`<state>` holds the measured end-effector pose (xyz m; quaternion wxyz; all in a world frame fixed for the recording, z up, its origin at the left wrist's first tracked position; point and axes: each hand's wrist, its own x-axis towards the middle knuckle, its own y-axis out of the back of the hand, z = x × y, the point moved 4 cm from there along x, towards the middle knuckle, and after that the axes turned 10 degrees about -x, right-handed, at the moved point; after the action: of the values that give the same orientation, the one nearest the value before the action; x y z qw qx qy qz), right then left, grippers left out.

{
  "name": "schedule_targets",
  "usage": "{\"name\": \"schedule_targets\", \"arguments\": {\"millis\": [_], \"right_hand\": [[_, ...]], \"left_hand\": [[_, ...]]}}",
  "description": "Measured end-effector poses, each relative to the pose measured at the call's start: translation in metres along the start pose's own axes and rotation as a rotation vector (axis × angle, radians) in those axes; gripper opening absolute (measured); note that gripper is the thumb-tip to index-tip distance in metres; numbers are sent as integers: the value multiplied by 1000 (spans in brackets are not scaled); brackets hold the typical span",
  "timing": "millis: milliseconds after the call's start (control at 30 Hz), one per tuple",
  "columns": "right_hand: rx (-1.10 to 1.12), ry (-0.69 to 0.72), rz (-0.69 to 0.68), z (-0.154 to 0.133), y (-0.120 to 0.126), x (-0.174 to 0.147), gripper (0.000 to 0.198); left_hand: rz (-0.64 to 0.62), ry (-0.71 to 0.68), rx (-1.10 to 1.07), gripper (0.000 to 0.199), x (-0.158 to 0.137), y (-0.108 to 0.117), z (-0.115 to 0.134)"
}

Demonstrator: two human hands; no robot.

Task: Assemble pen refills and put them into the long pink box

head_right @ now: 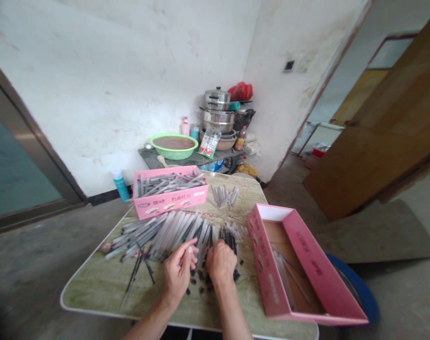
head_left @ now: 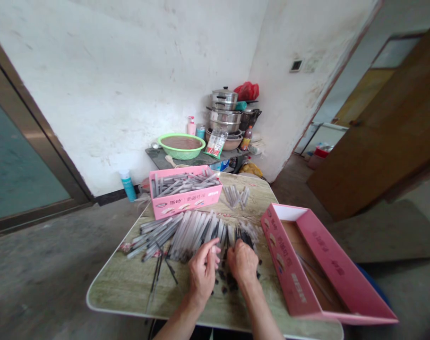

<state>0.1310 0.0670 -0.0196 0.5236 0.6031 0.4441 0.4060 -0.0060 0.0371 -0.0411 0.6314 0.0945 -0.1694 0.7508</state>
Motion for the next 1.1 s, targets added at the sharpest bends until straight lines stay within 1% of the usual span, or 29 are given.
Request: {"name": "schedule_targets", "arguments": {"millis": [100, 167, 200, 233, 267, 333, 367, 400, 467, 533, 667, 733, 767, 800, 833, 933, 967, 1000, 1033, 1067, 1100], "right_hand": [[125, -4, 20, 8, 14, -5, 21], [224, 51, 6, 13, 23, -14, 22], [336, 84, -43, 15, 25, -21, 22], [500, 111, -127, 16, 26, -28, 21], [707, 132, -239, 17, 25, -36, 21], [1154, 145, -492, 17, 21, -53, 20], [1329, 147, -600, 16, 19, -60, 20], [1441, 154, -672, 15, 17, -66, 22], [1570, 180, -728, 13, 15, -73, 25], [1635, 200, -710, 10, 15, -77, 32], [1669, 191, -654, 5, 15, -78, 38], [1621, 187, -604, 4, 14, -77, 39], [1567, 191, -556, 4, 14, -76, 40], [1481, 207, -479, 5, 15, -74, 41], [1362, 229, -370, 6, 17, -73, 41], [902, 261, 36, 11, 25, -73, 40], [779, 252, 136, 12, 26, -74, 38], [706, 238, 188, 11, 25, -77, 37], [691, 230, 184, 10, 22, -79, 37], [727, 230, 132, 8, 17, -81, 38], [801, 229, 49, 6, 11, -82, 39]], "left_hand": [[0, 54, -33, 31, 3, -1, 1], [-4, 140, -94, 32, 9, -4, 4], [-10, 196, -147, 34, 12, -6, 7], [-25, 257, -221, 36, 16, -8, 10], [-53, 314, -312, 39, 20, -11, 14], [-149, 408, -507, 43, 25, -17, 23], [-209, 442, -587, 44, 26, -21, 27], [-263, 470, -646, 43, 25, -23, 31], [-341, 513, -697, 39, 23, -26, 36], [-379, 538, -695, 36, 20, -27, 38], [-384, 537, -610, 38, 17, -26, 40], [-359, 509, -571, 39, 18, -26, 41], [-339, 494, -562, 40, 18, -26, 41], [-314, 480, -556, 39, 18, -26, 41], [-285, 466, -550, 39, 18, -26, 41], [-191, 423, -516, 37, 18, -25, 39], [-156, 412, -508, 36, 19, -23, 38], [-124, 408, -509, 37, 21, -20, 37], [-103, 412, -518, 37, 24, -17, 36], [-93, 422, -531, 37, 27, -14, 35], [-95, 435, -546, 36, 31, -11, 34]]}}
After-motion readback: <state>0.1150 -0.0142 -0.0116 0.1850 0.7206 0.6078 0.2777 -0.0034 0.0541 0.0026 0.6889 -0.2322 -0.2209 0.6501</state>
